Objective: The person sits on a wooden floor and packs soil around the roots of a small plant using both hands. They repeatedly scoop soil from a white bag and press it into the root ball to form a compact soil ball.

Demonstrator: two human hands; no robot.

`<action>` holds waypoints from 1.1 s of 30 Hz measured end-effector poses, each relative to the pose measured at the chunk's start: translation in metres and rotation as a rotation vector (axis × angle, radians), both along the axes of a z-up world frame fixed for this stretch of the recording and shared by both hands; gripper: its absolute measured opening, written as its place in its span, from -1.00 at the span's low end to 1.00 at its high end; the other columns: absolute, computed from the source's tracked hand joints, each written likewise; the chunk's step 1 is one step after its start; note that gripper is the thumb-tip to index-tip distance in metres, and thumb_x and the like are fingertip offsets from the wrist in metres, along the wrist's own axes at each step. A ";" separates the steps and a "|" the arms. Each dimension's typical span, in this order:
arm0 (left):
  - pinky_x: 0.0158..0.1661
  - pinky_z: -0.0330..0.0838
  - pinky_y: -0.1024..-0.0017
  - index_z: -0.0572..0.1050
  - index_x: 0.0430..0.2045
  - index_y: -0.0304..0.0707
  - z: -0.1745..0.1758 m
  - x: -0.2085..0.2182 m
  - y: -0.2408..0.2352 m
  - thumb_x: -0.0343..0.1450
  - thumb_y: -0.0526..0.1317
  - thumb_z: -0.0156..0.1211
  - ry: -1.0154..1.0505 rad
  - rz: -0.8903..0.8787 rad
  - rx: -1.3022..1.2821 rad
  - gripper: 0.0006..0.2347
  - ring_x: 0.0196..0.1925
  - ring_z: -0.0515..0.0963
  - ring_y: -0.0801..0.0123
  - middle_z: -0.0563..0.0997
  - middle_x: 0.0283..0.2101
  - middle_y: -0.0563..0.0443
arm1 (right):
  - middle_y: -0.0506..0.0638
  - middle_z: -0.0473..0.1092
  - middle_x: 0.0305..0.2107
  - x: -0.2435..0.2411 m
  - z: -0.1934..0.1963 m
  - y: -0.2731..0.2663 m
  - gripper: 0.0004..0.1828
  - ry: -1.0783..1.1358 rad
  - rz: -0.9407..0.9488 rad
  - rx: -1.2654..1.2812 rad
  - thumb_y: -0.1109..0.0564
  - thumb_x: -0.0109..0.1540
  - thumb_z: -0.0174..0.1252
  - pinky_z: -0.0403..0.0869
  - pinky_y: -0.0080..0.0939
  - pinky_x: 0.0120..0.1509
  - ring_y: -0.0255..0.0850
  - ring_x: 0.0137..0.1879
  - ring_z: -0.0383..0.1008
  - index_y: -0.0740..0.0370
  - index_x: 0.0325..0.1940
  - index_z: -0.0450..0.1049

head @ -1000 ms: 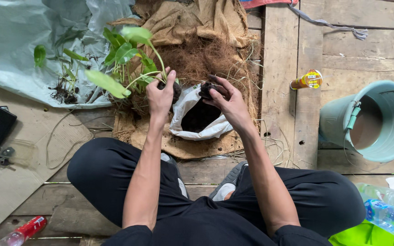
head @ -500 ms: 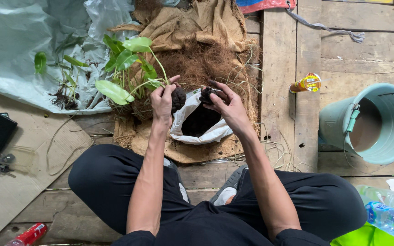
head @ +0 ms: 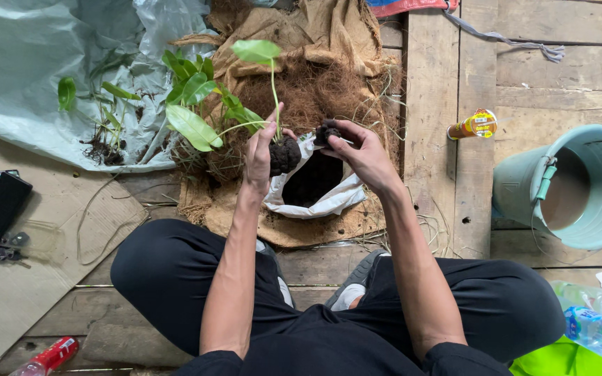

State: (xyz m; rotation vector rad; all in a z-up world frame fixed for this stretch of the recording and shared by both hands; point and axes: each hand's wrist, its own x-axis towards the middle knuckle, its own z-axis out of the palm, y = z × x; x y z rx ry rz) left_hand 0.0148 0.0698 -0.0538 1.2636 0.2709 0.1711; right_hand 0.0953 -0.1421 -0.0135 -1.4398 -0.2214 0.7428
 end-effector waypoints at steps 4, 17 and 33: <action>-0.06 0.43 0.50 0.18 0.42 -0.38 -0.001 0.002 0.000 0.50 0.01 -0.08 0.031 0.024 -0.090 -0.40 -0.25 0.54 0.47 0.61 -0.30 -0.01 | 0.08 0.50 0.07 -0.001 -0.023 -0.005 -0.53 0.021 0.023 -0.116 0.14 0.30 0.20 0.59 -0.23 0.24 -0.23 0.12 0.55 0.34 0.28 0.41; -0.36 0.63 0.49 0.21 0.40 -0.42 0.002 -0.001 -0.002 0.49 0.07 -0.06 -0.041 -0.113 -0.325 -0.37 -0.39 0.62 0.46 0.61 -0.30 -0.04 | 0.25 0.48 0.08 -0.053 -0.162 -0.014 -0.47 -1.007 0.209 -0.881 0.08 0.03 0.39 0.49 0.11 0.22 0.12 0.16 0.52 0.14 0.09 0.57; 0.20 0.38 0.37 0.39 0.28 -0.42 0.009 -0.001 -0.011 0.43 0.16 -0.10 -0.013 -0.202 0.041 -0.35 0.03 0.61 0.22 0.66 -0.11 -0.10 | 0.04 0.53 -0.10 -0.035 0.029 0.024 -0.69 -0.946 0.069 -0.494 0.04 0.21 0.37 0.55 -0.12 0.07 -0.11 -0.04 0.59 0.17 -0.01 0.64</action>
